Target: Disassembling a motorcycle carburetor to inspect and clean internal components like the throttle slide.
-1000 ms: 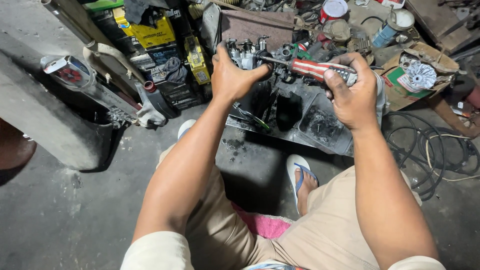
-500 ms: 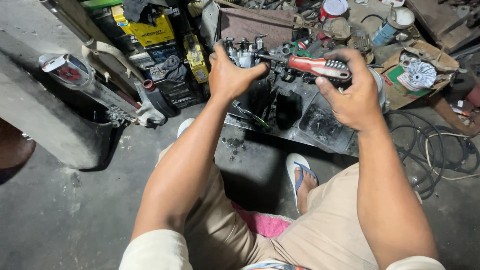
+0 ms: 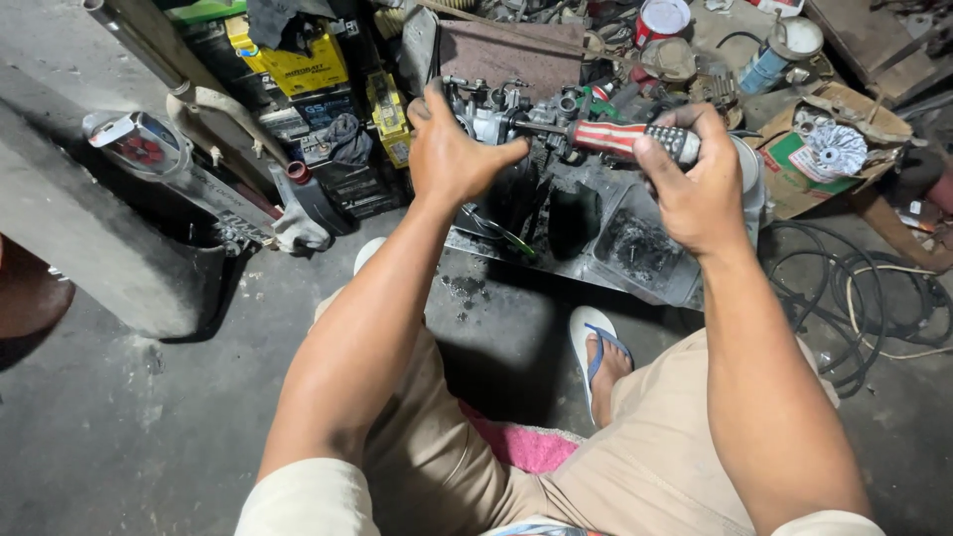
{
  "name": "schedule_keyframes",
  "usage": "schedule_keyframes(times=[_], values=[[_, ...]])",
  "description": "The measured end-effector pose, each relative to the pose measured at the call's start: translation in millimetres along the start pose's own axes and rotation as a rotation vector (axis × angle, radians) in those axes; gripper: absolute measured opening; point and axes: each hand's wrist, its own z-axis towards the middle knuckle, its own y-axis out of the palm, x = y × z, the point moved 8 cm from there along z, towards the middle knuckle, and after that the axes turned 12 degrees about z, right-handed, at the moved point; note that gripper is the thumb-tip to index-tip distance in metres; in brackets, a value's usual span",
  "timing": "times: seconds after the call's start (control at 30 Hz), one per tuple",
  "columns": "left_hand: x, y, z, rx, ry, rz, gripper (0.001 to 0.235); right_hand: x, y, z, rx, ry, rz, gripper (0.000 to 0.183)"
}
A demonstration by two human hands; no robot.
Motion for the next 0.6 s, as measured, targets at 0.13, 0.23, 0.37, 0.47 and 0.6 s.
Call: schedule_keyframes(times=[0.13,0.23,0.37,0.47,0.6], values=[[2,-4,-3,-0.007,0.003,-0.018,0.136,20,-4,-4,0.173,0.385,0.075,0.05],[1,-4,-1,-0.019,-0.015,-0.003,0.14,33,-3,-5,0.066,0.449,0.071,0.057],[0,-7,-1,-0.006,-0.031,-0.01,0.139,15,3,-2,0.013,0.323,0.174,0.034],[-1,-4,-3,-0.01,-0.028,0.009,0.137,17,1,-9,0.09,0.48,0.082,0.065],[-3,-4,0,-0.03,-0.051,-0.006,0.141,27,6,3,-0.017,0.307,0.245,0.016]])
